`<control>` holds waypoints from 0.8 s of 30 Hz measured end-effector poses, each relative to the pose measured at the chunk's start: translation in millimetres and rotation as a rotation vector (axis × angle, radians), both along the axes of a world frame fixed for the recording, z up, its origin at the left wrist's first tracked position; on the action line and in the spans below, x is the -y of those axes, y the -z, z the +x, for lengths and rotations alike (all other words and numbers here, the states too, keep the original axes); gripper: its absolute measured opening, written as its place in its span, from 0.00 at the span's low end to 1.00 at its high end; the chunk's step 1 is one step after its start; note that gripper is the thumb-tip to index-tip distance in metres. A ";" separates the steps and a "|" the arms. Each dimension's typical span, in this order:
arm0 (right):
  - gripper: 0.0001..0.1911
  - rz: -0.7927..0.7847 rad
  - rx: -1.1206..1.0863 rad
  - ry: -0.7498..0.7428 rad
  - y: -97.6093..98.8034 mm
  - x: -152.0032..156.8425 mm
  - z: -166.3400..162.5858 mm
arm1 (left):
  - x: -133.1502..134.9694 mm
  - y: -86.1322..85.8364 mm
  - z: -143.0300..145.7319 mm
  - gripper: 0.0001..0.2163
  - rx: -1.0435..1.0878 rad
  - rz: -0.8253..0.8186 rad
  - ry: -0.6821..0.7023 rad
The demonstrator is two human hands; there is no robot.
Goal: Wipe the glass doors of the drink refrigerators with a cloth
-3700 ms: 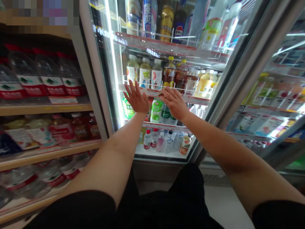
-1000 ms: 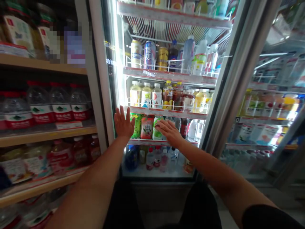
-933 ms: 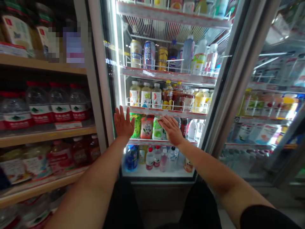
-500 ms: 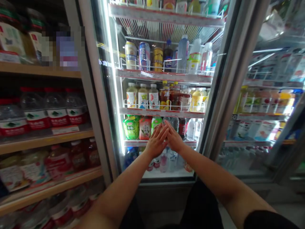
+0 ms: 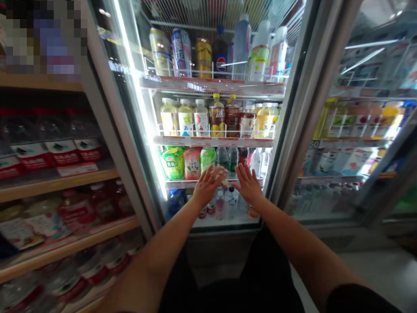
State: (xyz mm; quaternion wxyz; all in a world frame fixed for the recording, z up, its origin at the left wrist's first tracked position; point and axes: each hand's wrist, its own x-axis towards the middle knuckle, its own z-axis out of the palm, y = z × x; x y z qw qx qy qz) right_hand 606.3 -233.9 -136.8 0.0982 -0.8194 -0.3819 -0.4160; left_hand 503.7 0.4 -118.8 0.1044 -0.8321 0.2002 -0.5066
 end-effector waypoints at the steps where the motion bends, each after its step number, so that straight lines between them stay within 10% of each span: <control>1: 0.42 0.022 -0.009 -0.003 3.2 -1.9 -1.0 | 2.7 -1.1 0.2 0.31 -0.002 -0.023 -0.014; 8: 0.42 0.075 -0.062 0.005 19.0 -5.8 -6.8 | 6.2 40.0 -16.9 0.29 -0.093 0.098 0.014; 16: 0.45 0.068 -0.065 0.015 19.6 -4.6 -8.4 | -22.0 -23.9 -7.0 0.29 0.084 -0.104 -0.073; 24: 0.48 0.038 -0.072 0.014 24.3 -1.4 -10.3 | -63.3 -7.1 -48.0 0.20 -0.007 0.021 -0.013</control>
